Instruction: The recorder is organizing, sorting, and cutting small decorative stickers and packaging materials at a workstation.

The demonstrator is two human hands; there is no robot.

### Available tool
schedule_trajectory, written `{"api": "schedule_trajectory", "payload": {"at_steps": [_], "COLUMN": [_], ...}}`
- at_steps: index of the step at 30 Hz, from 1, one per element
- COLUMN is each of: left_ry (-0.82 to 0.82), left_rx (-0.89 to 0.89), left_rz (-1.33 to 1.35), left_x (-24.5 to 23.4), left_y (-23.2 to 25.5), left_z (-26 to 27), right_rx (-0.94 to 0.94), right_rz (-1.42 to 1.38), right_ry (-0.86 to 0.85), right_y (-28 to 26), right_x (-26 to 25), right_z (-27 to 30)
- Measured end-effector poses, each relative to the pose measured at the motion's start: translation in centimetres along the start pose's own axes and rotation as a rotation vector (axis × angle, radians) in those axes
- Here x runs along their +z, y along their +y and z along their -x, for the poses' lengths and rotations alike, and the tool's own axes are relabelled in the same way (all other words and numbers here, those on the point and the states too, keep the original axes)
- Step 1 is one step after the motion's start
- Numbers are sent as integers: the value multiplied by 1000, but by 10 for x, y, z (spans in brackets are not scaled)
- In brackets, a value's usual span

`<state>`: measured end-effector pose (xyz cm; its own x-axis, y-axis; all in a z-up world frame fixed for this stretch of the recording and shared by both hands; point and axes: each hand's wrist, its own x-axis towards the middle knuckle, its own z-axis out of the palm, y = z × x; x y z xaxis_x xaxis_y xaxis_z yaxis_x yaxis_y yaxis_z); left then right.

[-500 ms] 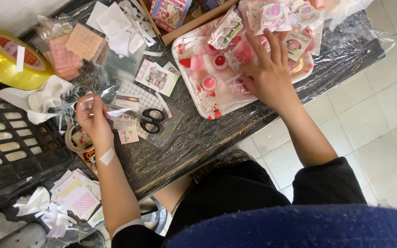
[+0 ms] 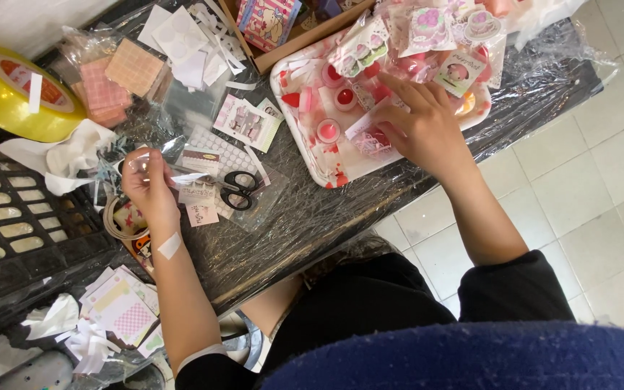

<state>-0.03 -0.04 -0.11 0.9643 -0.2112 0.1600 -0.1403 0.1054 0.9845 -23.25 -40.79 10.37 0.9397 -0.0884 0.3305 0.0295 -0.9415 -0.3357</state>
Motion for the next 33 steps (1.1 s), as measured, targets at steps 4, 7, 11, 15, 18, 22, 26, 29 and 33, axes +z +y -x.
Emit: {"api": "schedule_trajectory", "payload": {"at_steps": [4,7,11,15,18,22,26,29,33], "left_ry": [0,10,16,12,27,9,10,13,14], "left_rx": [9,4,-14,2,-17,-1,-4,-4,-7], "left_rz": [-30,-45,-24,-48,-84,-58,-43,-52,-44], "left_x": [1,1,4,3,4,5,5,4,3], "left_y": [2,3,6,4,6,8,7,6,5], "left_z": [-1,0,1,-1,0,0,0,0,0], "right_rx": [-56,-28,379,562,682,575,659,678,585], "right_rz": [31,-9,-80,-114,-257,-286,-558,-729,-911], "right_ry": [68,190,547,688,563,487,474,465,381], "right_y": [6,26,86,139,156,158,166,168,143], "right_x": [-3,-10,-3,18,18,9,9,8,-11], "right_z": [-2,0,20,39,49,48,50,50,33]}}
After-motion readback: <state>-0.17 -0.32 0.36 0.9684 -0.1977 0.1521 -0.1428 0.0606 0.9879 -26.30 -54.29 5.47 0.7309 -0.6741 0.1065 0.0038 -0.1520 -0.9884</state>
